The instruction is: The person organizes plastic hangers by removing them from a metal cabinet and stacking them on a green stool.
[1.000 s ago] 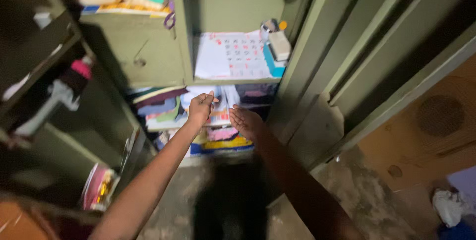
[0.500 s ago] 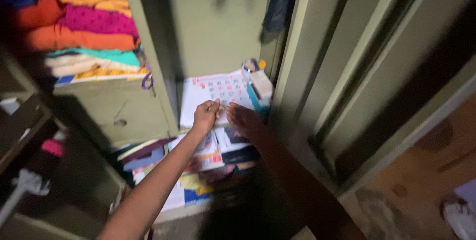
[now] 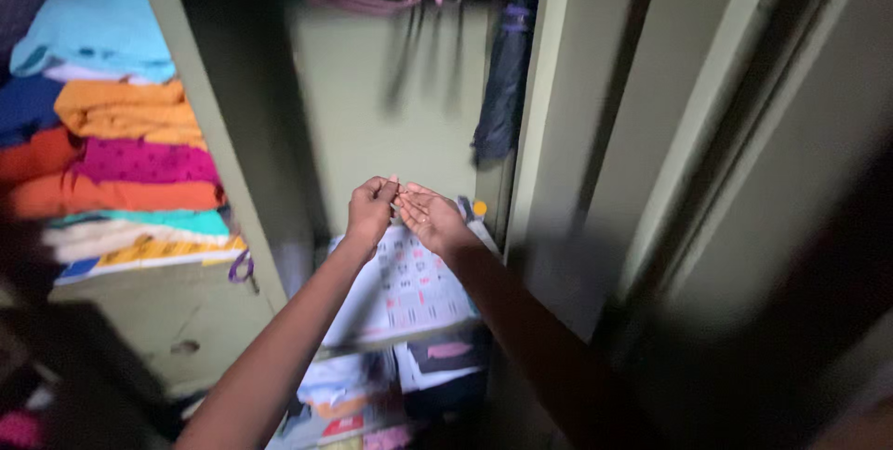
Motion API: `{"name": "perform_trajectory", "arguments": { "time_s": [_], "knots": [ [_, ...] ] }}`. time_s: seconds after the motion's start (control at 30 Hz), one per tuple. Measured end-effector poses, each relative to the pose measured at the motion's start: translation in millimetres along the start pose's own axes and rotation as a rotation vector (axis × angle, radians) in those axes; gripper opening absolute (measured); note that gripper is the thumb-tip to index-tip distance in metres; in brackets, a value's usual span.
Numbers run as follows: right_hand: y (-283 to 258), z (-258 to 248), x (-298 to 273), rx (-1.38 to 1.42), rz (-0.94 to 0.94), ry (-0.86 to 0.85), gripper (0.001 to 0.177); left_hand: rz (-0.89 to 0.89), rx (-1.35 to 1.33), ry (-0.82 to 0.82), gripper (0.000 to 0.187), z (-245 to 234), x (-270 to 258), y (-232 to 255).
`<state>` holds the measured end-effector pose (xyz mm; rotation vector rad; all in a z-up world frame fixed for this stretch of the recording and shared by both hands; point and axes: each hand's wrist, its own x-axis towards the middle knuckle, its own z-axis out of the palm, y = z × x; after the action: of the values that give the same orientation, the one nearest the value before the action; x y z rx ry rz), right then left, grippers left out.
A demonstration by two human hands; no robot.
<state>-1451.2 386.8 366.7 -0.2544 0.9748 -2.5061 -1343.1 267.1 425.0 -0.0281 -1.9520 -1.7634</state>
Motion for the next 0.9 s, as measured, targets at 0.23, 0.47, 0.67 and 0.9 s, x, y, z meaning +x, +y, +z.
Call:
{"name": "perform_trajectory", "arguments": {
  "time_s": [0.23,0.47,0.67,0.9],
  "knots": [
    [-42,64,32,-0.039,-0.067,-0.050,0.035,0.058,0.064,0.052,0.033,-9,45,52],
    [-75,116,65,-0.040,-0.152,-0.133,0.032,0.184,0.044,0.101,0.028,-21,93,86],
    [-97,152,68,-0.077,-0.184,-0.159,0.029,0.231,0.022,0.166,0.029,-34,115,112],
    [-112,200,78,-0.155,-0.236,-0.201,0.018,0.240,0.273,0.588,0.053,-50,131,141]
  ]
}}
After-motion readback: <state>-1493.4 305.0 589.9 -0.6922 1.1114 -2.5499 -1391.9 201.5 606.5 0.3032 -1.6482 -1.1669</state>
